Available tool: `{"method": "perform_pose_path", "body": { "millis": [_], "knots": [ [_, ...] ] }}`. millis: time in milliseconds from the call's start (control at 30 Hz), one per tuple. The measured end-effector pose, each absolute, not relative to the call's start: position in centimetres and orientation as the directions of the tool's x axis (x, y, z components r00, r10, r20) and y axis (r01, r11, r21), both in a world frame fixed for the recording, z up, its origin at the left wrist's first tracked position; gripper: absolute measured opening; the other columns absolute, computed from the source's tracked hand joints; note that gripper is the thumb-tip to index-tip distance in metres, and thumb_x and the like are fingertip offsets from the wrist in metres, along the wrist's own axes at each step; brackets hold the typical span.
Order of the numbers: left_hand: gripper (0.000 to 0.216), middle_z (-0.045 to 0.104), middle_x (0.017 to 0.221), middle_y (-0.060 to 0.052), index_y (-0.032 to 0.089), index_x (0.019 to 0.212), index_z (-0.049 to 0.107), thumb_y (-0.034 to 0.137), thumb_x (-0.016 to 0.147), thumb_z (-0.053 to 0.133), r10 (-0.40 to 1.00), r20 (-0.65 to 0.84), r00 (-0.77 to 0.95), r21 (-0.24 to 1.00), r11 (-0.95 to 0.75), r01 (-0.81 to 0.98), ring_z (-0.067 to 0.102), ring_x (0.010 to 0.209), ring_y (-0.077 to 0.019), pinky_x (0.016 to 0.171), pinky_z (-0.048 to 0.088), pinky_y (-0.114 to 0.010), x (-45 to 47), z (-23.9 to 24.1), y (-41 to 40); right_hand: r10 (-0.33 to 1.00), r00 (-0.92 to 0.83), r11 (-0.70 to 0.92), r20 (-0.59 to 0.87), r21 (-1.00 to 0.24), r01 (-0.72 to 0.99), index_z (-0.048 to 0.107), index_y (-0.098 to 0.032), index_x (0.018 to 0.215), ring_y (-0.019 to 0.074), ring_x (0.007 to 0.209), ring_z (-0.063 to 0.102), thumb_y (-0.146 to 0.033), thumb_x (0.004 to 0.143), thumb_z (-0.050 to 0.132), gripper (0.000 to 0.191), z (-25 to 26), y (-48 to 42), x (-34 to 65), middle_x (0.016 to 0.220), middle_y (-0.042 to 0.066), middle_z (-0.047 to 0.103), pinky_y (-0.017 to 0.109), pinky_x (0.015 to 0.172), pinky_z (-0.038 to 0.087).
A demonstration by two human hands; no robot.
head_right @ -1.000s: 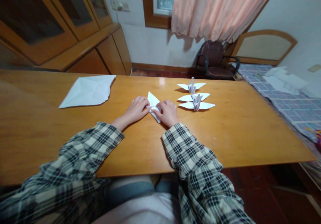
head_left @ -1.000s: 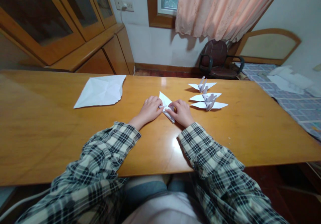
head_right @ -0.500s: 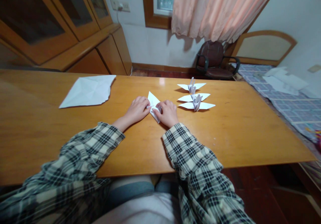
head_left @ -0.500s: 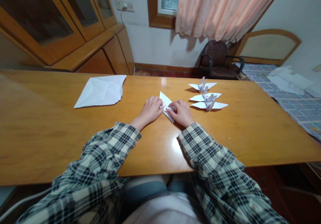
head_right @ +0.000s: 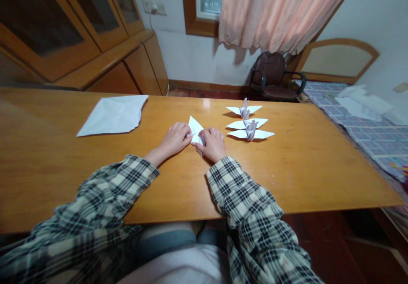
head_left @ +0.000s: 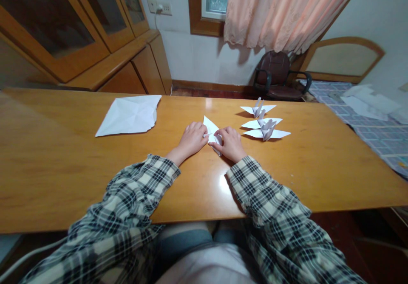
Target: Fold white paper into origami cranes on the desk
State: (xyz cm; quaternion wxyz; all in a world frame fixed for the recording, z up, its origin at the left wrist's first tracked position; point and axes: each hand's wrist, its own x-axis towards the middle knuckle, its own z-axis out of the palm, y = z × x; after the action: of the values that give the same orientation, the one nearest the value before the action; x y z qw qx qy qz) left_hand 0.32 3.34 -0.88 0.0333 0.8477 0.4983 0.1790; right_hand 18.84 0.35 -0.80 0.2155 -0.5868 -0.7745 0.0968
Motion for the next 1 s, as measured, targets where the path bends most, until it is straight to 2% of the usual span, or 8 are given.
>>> {"method": "perform_pose_path", "body": {
  "millis": [200, 500, 667, 800, 867, 1000],
  "knots": [
    [0.011, 0.059, 0.102, -0.008, 0.020, 0.095, 0.057, 0.030, 0.093, 0.052, 0.852, 0.277, 0.444, 0.305, -0.516, 0.801, 0.049, 0.101, -0.0254, 0.091, 0.041, -0.040, -0.8, -1.1, 4.1, 0.949, -0.224, 0.298, 0.220, -0.405, 0.864, 0.065, -0.023, 0.111, 0.0293, 0.107, 0.051, -0.052, 0.084, 0.066, 0.040, -0.7, 0.2, 18.7, 0.110, 0.011, 0.058, 0.042, 0.093, 0.037],
    [0.013, 0.059, 0.105, -0.009, 0.021, 0.099, 0.060, 0.024, 0.093, 0.049, 0.868, 0.248, 0.429, 0.309, -0.491, 0.814, 0.048, 0.106, -0.0275, 0.095, 0.041, -0.043, -0.7, -0.8, 3.9, 0.947, -0.225, 0.303, 0.228, -0.409, 0.861, 0.064, -0.023, 0.111, 0.0293, 0.107, 0.050, -0.053, 0.085, 0.065, 0.040, -0.9, 0.2, 18.7, 0.110, 0.011, 0.057, 0.042, 0.092, 0.036],
    [0.019, 0.056, 0.122, -0.010, 0.022, 0.102, 0.064, 0.017, 0.091, 0.050, 0.809, 0.335, 0.482, 0.314, -0.579, 0.753, 0.045, 0.120, -0.0270, 0.105, 0.038, -0.044, -0.6, -0.5, 3.5, 0.950, -0.225, 0.297, 0.217, -0.397, 0.869, 0.065, -0.023, 0.112, 0.0291, 0.107, 0.050, -0.053, 0.084, 0.066, 0.041, -0.9, 0.2, 18.6, 0.111, 0.010, 0.057, 0.042, 0.093, 0.036],
    [0.019, 0.064, 0.115, -0.007, 0.021, 0.100, 0.064, 0.017, 0.092, 0.048, 0.735, 0.301, 0.608, 0.405, -0.675, 0.616, 0.053, 0.115, -0.0228, 0.104, 0.042, -0.042, -0.5, -0.8, 3.4, 0.948, -0.227, 0.301, 0.225, -0.393, 0.869, 0.064, -0.023, 0.113, 0.0290, 0.108, 0.050, -0.054, 0.084, 0.066, 0.043, -1.1, 0.2, 18.7, 0.111, 0.010, 0.057, 0.042, 0.094, 0.036],
    [0.018, 0.065, 0.115, -0.007, 0.021, 0.102, 0.063, 0.020, 0.092, 0.049, 0.741, 0.298, 0.601, 0.450, -0.665, 0.596, 0.056, 0.113, -0.0224, 0.103, 0.044, -0.041, -0.4, -0.9, 3.3, 0.947, -0.227, 0.302, 0.225, -0.399, 0.866, 0.064, -0.023, 0.114, 0.0289, 0.108, 0.050, -0.054, 0.084, 0.065, 0.043, -1.1, 0.3, 18.7, 0.112, 0.010, 0.057, 0.042, 0.094, 0.036],
    [0.016, 0.064, 0.121, -0.007, 0.021, 0.104, 0.062, 0.024, 0.091, 0.052, 0.768, 0.274, 0.579, 0.463, -0.632, 0.621, 0.057, 0.115, -0.0229, 0.103, 0.044, -0.041, -0.4, -0.9, 3.1, 0.948, -0.246, 0.310, 0.201, -0.417, 0.854, 0.064, -0.024, 0.114, 0.0288, 0.108, 0.050, -0.052, 0.084, 0.065, 0.041, -1.0, 0.3, 19.0, 0.112, 0.010, 0.057, 0.043, 0.094, 0.037]
  ]
}}
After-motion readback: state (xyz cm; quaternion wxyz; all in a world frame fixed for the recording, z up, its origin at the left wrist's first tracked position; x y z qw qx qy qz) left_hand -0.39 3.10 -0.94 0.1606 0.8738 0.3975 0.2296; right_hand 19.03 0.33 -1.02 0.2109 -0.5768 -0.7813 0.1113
